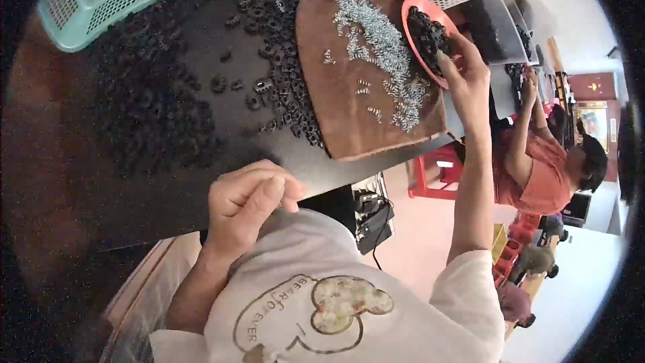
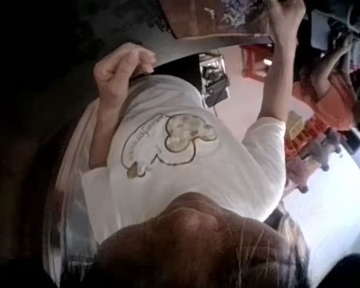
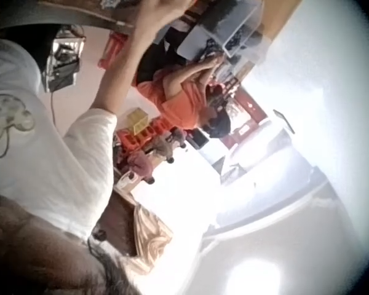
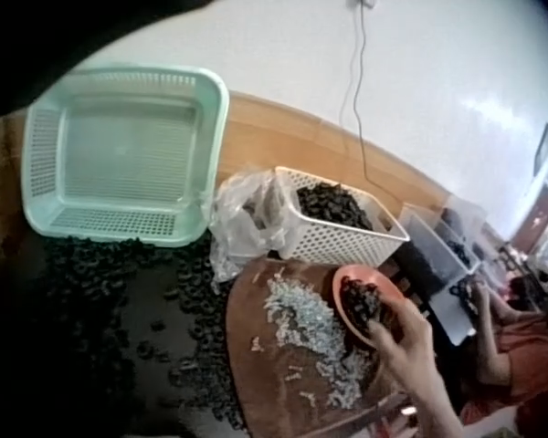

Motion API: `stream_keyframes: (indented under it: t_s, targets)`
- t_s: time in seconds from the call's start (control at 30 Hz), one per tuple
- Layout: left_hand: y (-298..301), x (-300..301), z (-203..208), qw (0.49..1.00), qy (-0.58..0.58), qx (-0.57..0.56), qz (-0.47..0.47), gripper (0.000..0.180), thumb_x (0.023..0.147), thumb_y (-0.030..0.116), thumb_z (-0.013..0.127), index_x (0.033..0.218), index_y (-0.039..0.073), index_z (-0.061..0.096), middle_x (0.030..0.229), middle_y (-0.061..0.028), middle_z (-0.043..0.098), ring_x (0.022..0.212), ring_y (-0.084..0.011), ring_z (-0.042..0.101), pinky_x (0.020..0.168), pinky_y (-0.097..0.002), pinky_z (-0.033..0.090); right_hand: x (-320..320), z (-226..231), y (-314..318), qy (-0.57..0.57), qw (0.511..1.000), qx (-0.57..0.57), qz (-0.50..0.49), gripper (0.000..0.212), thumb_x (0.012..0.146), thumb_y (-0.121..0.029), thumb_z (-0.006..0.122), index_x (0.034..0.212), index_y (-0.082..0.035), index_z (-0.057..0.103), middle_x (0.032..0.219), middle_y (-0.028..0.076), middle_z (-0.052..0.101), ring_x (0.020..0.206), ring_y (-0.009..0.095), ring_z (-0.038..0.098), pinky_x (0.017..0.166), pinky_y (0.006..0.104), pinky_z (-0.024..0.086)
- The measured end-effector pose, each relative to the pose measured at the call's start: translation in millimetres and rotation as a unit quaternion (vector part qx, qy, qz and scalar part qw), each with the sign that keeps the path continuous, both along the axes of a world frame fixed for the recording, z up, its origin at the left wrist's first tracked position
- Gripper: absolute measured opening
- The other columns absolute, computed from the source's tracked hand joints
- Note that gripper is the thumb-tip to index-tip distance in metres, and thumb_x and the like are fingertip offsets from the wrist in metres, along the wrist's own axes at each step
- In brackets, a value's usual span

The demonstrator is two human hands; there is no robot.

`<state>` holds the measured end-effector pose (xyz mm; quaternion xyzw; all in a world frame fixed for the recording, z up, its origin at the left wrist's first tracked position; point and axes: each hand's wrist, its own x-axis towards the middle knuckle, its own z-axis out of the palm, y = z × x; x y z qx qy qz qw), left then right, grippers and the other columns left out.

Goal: Assembling small black plastic parts with tiny metal beads or pins.

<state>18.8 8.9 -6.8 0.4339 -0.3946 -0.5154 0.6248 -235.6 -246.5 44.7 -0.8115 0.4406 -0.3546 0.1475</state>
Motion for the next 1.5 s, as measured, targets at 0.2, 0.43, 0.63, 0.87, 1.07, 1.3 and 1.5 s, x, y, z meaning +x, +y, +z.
stream_keyframes:
  t_s: [0.2,0.43,0.63,0.87,1.07,1.3,1.5]
  targets:
    - [1.1,-0.1,-0.3,1.000,0.009,0.009,0.005,0.028,0.098,0.015,0.053,0.087,-0.006,0.067,0.082,-0.0116,0.066,0.066,-0.0139,0.062,0.059,-0.0255,0.048,-33.0,-10.3,-40.7,0.147,0.989,0.007,-0.004,0.028,0.087,-0.009,0.064,0.112,0.003,0.063,0.100,0.015,0.066,0.087,0.020,0.064,0.079,0.0316,0.050]
    - [0.8,1.7,0.4,1.000,0.007,0.031,-0.001,0.028,0.098,0.016,0.053,0.087,-0.006,0.066,0.080,-0.0103,0.065,0.066,-0.0127,0.061,0.060,-0.0247,0.047,56.6,1.5,14.5,0.060,0.988,0.011,0.140,0.021,0.088,-0.005,0.062,0.108,0.002,0.063,0.093,0.016,0.062,0.084,0.028,0.061,0.078,0.0324,0.048]
    - [1.1,3.4,1.4,1.000,0.004,0.002,0.004,0.026,0.098,0.013,0.052,0.088,-0.006,0.066,0.079,-0.0092,0.064,0.065,-0.0116,0.060,0.061,-0.0246,0.047,146.7,-6.3,57.5,0.127,0.935,-0.021,0.329,0.029,0.082,-0.008,0.063,0.110,-0.004,0.060,0.092,0.014,0.057,0.081,0.036,0.061,0.067,0.0439,0.052]
    - [3.5,7.0,5.1,1.000,-0.025,-0.014,-0.006,0.025,0.098,0.012,0.051,0.087,-0.006,0.064,0.080,-0.0094,0.064,0.065,-0.0107,0.060,0.060,-0.0242,0.048,210.2,-8.1,71.0,0.184,0.908,-0.037,0.375,0.032,0.083,-0.013,0.064,0.113,-0.005,0.061,0.100,0.012,0.056,0.086,0.034,0.061,0.073,0.0408,0.052]
    - [4.4,10.8,6.9,1.000,-0.019,-0.011,-0.022,0.025,0.098,0.012,0.052,0.088,-0.007,0.064,0.081,-0.0095,0.065,0.065,-0.0105,0.060,0.060,-0.0244,0.048,224.1,-14.6,76.5,0.219,0.873,-0.089,0.427,0.021,0.077,-0.018,0.065,0.091,-0.003,0.060,0.089,0.015,0.054,0.080,0.033,0.062,0.063,0.0440,0.054]
    - [3.8,13.7,11.3,0.999,-0.019,0.012,-0.026,0.031,0.098,0.018,0.049,0.081,-0.003,0.064,0.077,-0.0095,0.064,0.067,-0.0151,0.060,0.064,-0.0284,0.048,216.3,-17.0,74.2,0.235,0.878,-0.064,0.411,0.018,0.079,-0.017,0.063,0.088,-0.002,0.059,0.086,0.015,0.053,0.080,0.034,0.062,0.064,0.0451,0.052]
    - [4.4,10.7,3.1,0.994,0.078,0.060,0.039,0.034,0.101,0.021,0.044,0.089,-0.003,0.063,0.081,-0.0104,0.064,0.070,-0.0167,0.060,0.066,-0.0303,0.049,176.4,-0.1,88.1,0.017,0.903,0.138,0.407,0.019,0.077,-0.002,0.067,0.094,0.000,0.061,0.087,0.004,0.056,0.064,0.010,0.048,0.055,0.0234,0.038]
